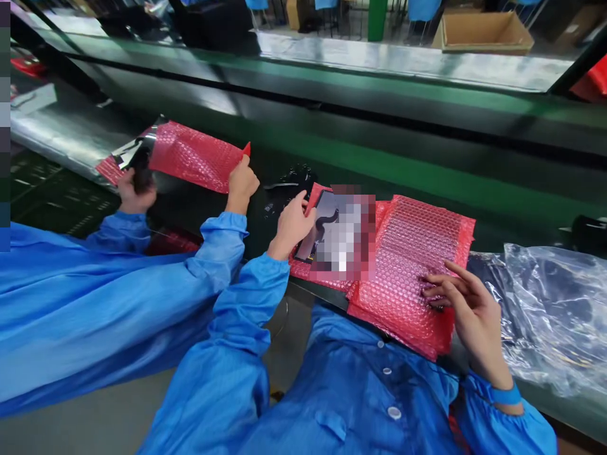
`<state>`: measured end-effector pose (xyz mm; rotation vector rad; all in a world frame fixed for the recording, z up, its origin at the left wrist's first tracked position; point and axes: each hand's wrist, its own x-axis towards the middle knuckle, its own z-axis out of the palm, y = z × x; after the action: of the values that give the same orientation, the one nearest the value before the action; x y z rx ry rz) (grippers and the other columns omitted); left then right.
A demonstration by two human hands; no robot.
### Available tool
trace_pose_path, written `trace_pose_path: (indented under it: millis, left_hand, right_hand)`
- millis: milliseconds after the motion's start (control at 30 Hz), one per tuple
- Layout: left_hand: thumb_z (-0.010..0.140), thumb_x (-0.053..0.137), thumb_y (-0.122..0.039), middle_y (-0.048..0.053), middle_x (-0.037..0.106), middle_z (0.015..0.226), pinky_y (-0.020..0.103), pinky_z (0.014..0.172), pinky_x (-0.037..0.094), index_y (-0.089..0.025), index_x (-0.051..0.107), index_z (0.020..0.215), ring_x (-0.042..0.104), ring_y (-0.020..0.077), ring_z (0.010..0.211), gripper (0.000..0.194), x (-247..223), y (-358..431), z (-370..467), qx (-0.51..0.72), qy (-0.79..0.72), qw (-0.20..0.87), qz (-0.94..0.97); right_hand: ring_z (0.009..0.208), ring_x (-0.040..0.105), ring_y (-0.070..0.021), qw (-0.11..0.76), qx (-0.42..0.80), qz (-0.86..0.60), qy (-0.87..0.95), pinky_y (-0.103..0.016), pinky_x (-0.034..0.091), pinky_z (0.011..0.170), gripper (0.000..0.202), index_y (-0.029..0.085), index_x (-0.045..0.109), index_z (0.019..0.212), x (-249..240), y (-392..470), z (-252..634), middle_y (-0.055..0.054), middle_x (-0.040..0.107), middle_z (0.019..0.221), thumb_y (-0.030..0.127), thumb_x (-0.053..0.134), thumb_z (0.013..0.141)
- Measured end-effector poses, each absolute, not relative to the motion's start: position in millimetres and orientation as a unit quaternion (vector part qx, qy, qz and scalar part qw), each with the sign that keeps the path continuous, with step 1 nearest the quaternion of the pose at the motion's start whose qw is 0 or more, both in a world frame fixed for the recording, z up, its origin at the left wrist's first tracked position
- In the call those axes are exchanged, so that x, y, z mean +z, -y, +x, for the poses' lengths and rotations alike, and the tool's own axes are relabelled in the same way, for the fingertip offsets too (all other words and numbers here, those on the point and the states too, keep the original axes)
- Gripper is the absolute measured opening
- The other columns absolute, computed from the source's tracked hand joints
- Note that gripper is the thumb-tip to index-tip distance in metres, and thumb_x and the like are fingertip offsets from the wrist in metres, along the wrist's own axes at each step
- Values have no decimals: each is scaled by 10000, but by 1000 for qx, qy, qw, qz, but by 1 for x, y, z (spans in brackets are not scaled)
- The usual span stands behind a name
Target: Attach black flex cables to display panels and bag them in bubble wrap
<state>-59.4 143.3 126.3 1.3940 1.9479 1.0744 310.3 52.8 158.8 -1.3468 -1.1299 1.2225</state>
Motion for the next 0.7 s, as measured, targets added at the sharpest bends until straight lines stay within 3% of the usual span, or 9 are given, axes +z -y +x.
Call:
trace_pose_path:
  millis: [100, 200, 267, 400, 533, 700]
  left_hand:
    - [946, 638, -304, 147, 668, 1395, 483, 1198, 475, -177, 602, 1396, 596, 298, 1362, 468, 131, -110, -33, 420, -692, 225, 543]
    - [988, 615, -387, 120, 676, 1414, 468, 1179, 507, -211, 599, 1414, 614, 285, 1363, 462, 130, -66, 17, 437, -614, 307, 581]
    - [985, 624, -434, 125, 630, 1492, 466, 1218, 478, -211, 567, 1464, 580, 290, 1414, 531, 128, -42, 52, 440, -574, 371, 583]
    - [1007, 562, -413, 175, 450, 1647, 469, 1308, 358, -148, 446, 1567, 443, 288, 1535, 631, 120, -20, 96, 436, -544, 441, 566]
    - [1003, 559, -385, 169, 386, 1686, 502, 1349, 264, -158, 373, 1602, 309, 290, 1605, 667, 115, -17, 110, 444, -558, 437, 548]
    - [973, 611, -355, 142, 459, 1645, 499, 1322, 331, -201, 404, 1569, 426, 289, 1543, 649, 119, -16, 117, 466, -540, 460, 529]
  right_hand:
    - [668, 738, -204, 505, 460, -575, 451, -322, 598, 561, 392, 194, 749, 1102, 161, -51, 316, -79, 807, 901, 471, 810, 830]
    - [676, 720, -206, 536, 380, -624, 423, -334, 587, 601, 297, 185, 774, 966, 156, -50, 326, -67, 787, 842, 427, 802, 796]
    - [758, 727, -224, 549, 327, -660, 395, -381, 604, 719, 280, 183, 777, 929, 148, -49, 334, -67, 780, 870, 405, 794, 758]
    - [1129, 723, -321, 514, 329, -696, 378, -515, 532, 1063, 475, 186, 784, 1109, 132, -45, 347, -108, 785, 1147, 422, 802, 698]
    - [1311, 646, -372, 460, 366, -719, 371, -541, 457, 1172, 720, 145, 729, 1330, 128, -37, 342, -171, 717, 1369, 488, 809, 702]
    - [1426, 551, -382, 461, 389, -706, 370, -560, 367, 1241, 757, 159, 682, 1413, 140, -33, 324, -158, 644, 1488, 473, 780, 732]
